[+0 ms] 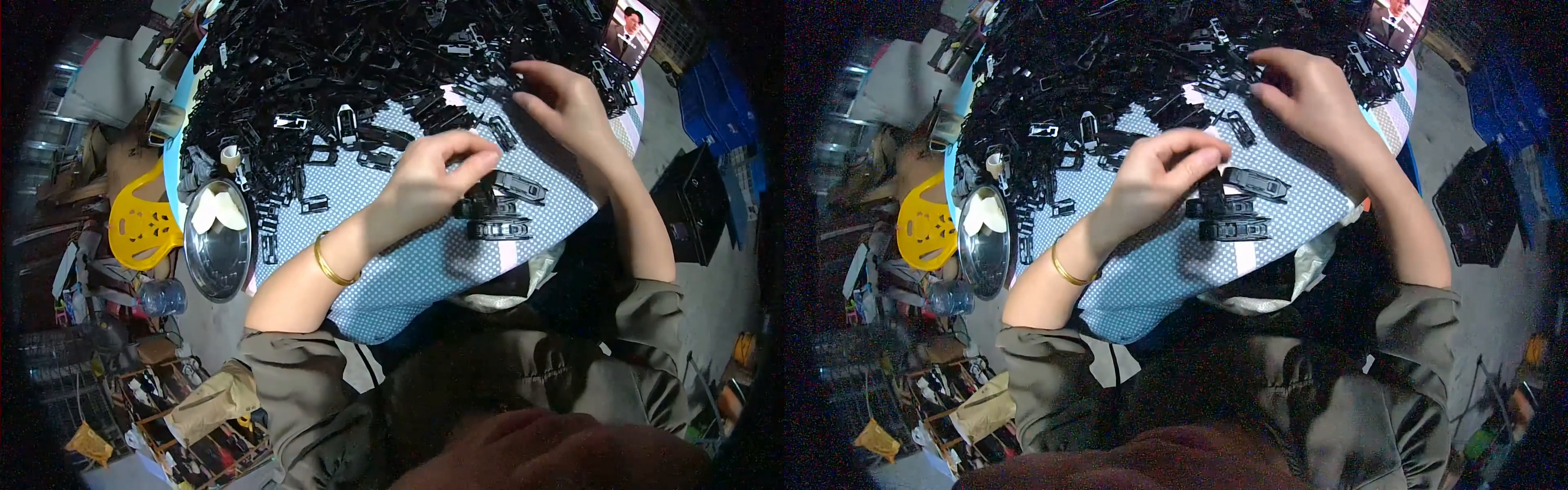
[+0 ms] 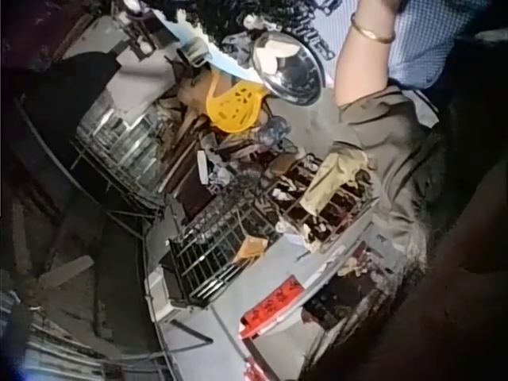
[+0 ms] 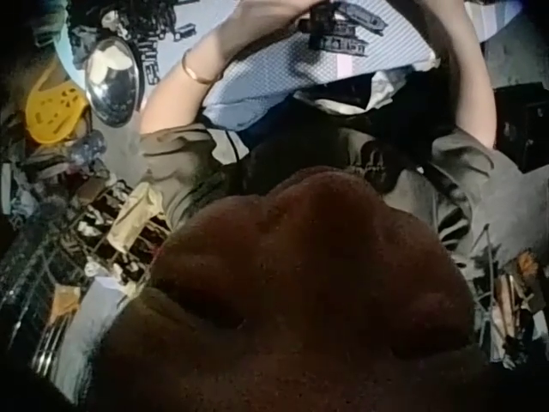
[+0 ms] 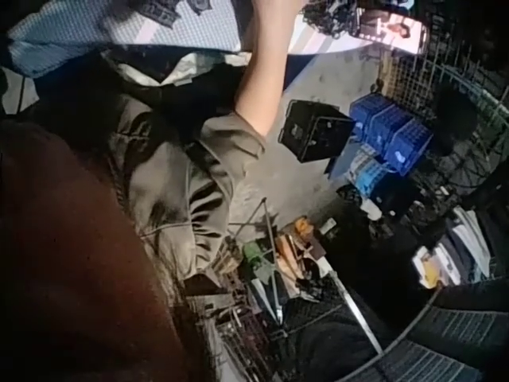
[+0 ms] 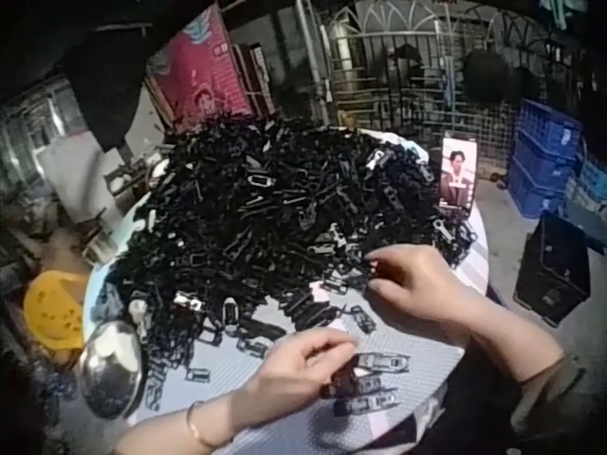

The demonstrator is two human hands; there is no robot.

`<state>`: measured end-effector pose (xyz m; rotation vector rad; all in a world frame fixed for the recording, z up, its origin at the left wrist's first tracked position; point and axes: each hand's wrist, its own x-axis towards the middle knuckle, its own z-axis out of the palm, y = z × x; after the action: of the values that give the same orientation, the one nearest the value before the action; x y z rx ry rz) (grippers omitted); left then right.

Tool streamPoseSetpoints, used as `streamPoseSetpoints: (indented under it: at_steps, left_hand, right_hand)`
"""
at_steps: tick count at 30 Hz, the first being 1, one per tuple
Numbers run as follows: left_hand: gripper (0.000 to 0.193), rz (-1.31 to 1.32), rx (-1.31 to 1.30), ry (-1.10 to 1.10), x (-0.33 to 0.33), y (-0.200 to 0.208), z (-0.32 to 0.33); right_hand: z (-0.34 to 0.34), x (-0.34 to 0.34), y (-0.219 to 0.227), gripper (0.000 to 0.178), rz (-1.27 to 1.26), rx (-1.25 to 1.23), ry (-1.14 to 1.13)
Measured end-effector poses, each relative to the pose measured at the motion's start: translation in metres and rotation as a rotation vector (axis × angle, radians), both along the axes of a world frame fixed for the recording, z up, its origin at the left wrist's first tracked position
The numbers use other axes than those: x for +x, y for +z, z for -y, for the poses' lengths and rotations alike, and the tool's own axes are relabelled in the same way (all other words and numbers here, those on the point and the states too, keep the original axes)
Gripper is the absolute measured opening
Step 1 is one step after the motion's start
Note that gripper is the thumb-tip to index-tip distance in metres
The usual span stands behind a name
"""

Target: Assembling small black plastic components by hand at a workstation.

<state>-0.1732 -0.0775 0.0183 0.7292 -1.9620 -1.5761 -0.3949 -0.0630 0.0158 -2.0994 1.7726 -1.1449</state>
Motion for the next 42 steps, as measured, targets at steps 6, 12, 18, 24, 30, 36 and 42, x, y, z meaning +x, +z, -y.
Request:
streamPoseSetpoints:
  at_steps: [6,12,18,24,30,36,42]
  left_hand:
    - [0.043,-0.277,0.153,0.085,0.001,-0.005,0.008]
    - [0.042,-0.426,0.439,0.006,-0.001,-0.001,0.008]
    - [0.033,-0.353,0.399,0.064,0.005,0.0,0.009]
    - [0.027,-0.275,0.304,0.146,0.005,0.0,0.007]
    - [0.028,-0.303,0.396,0.134,0.006,0.003,0.007]
    - [0.032,-0.374,0.542,0.056,0.007,0.004,0.008]
    - [0.036,-0.416,0.608,0.058,0.006,0.005,0.007]
  right_hand:
    - [-0.002,0.023,0.009,0.052,0.774,0.314,0.333]
    - [-0.013,0.049,0.016,0.049,0.588,0.124,0.382]
    - [-0.016,0.033,0.026,0.027,0.174,0.048,0.368]
    - [-0.018,0.03,0.026,0.029,-0.062,-0.151,0.456]
    - [-0.021,0.032,0.027,0.029,-0.076,-0.284,0.389]
    - [-0.02,0.032,0.026,0.027,-0.101,-0.25,0.384]
    - [-0.026,0.038,0.028,0.026,-0.2,-0.272,0.348]
